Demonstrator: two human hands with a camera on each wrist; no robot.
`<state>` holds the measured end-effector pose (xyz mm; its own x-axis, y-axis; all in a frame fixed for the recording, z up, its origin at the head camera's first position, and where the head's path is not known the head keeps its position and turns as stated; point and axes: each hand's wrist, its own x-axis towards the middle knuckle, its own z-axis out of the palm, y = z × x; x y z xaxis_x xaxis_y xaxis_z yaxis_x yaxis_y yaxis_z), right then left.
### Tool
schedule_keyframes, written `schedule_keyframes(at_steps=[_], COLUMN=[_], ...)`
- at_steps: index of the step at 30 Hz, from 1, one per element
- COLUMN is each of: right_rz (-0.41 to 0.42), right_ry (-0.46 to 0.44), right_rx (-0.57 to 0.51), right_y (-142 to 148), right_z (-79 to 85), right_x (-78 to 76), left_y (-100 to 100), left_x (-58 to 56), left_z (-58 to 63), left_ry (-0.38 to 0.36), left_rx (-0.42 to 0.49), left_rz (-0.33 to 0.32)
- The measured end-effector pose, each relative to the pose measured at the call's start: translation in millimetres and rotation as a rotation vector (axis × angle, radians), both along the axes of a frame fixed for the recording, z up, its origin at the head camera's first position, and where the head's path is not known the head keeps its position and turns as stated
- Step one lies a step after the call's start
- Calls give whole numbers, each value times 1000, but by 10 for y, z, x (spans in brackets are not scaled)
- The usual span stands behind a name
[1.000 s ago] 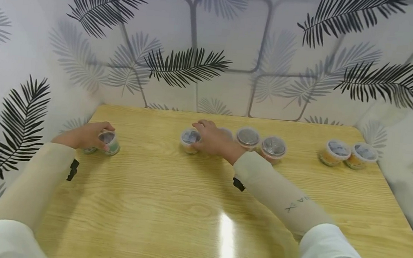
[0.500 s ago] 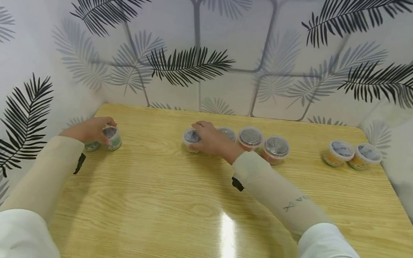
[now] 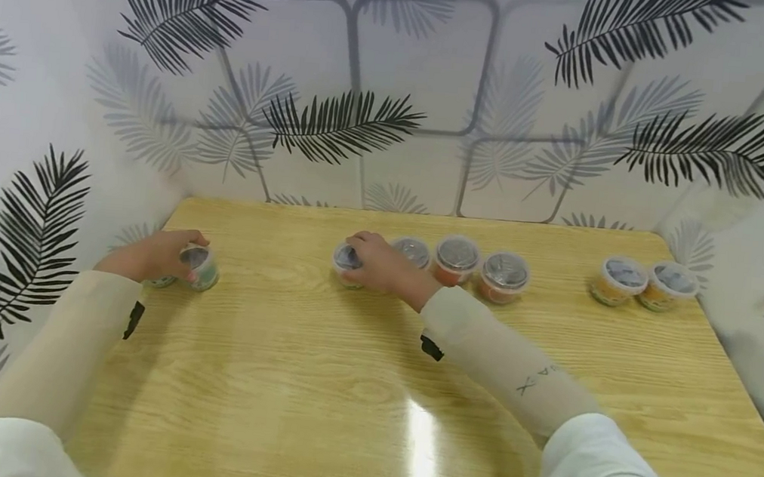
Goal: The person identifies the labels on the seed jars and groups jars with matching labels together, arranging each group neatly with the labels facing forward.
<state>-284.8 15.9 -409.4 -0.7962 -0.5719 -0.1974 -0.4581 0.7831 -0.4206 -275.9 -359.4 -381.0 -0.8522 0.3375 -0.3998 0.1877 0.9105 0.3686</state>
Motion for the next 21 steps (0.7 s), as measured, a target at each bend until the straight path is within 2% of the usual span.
schedule_keyframes(at_steps=[13,21], right_rz=[1,17], right_ry=[30,13], right_rx=[-48,-43], right_y=[-26,-18], right_z=[-57,-95], right_x=[82,191], left_y=[45,72], left_x=[-7,-5], left_z=[-7,-38], left_ry=[-21,-33], left_rx=[10,-72], left_rz=[3,-3])
